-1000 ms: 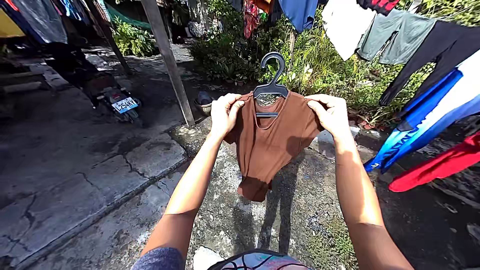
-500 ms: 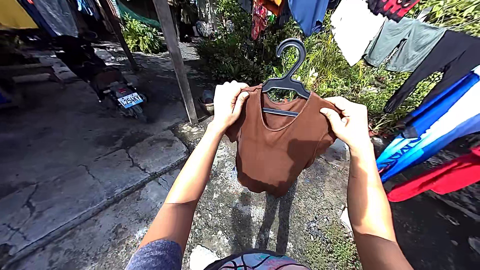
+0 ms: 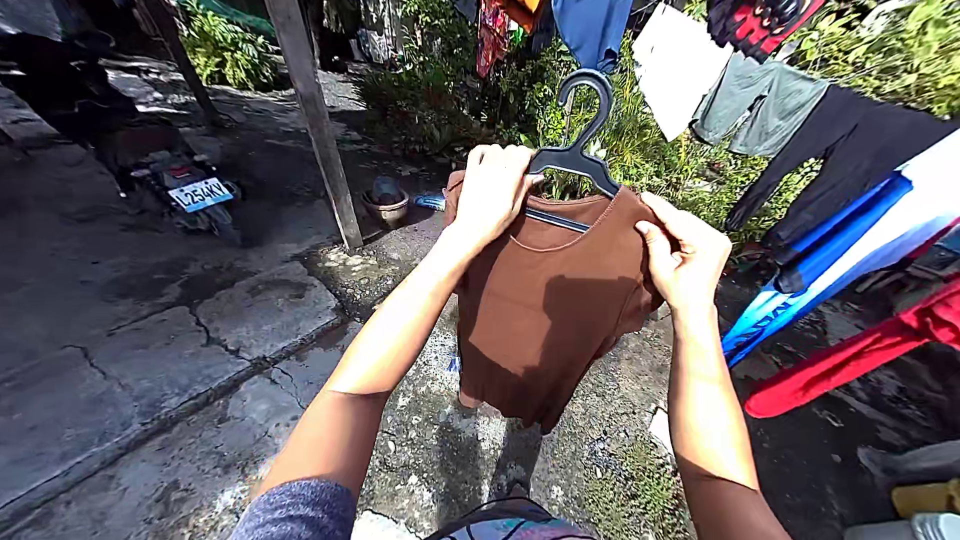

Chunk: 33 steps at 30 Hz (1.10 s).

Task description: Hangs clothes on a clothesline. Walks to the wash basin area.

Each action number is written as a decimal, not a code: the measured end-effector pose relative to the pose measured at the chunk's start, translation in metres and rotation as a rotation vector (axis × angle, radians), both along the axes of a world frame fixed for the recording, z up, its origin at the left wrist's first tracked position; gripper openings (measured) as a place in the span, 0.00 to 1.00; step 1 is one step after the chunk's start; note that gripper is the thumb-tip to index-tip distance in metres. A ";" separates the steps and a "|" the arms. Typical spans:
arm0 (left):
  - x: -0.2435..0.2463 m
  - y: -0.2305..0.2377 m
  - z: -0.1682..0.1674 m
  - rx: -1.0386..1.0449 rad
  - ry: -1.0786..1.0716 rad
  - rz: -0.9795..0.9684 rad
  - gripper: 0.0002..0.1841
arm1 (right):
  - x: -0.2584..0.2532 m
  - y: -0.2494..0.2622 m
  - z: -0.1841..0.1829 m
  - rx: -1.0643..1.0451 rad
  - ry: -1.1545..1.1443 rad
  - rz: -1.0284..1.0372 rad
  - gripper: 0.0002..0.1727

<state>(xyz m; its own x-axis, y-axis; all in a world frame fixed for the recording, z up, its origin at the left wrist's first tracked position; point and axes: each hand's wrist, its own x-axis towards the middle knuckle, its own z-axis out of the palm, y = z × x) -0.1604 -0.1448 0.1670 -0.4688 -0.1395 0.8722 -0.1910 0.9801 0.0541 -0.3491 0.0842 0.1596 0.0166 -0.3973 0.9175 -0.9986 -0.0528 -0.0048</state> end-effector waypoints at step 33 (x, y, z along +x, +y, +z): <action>-0.163 -0.242 -0.098 0.214 0.220 -0.137 0.22 | -0.403 -0.291 0.305 -0.075 -0.341 0.022 0.52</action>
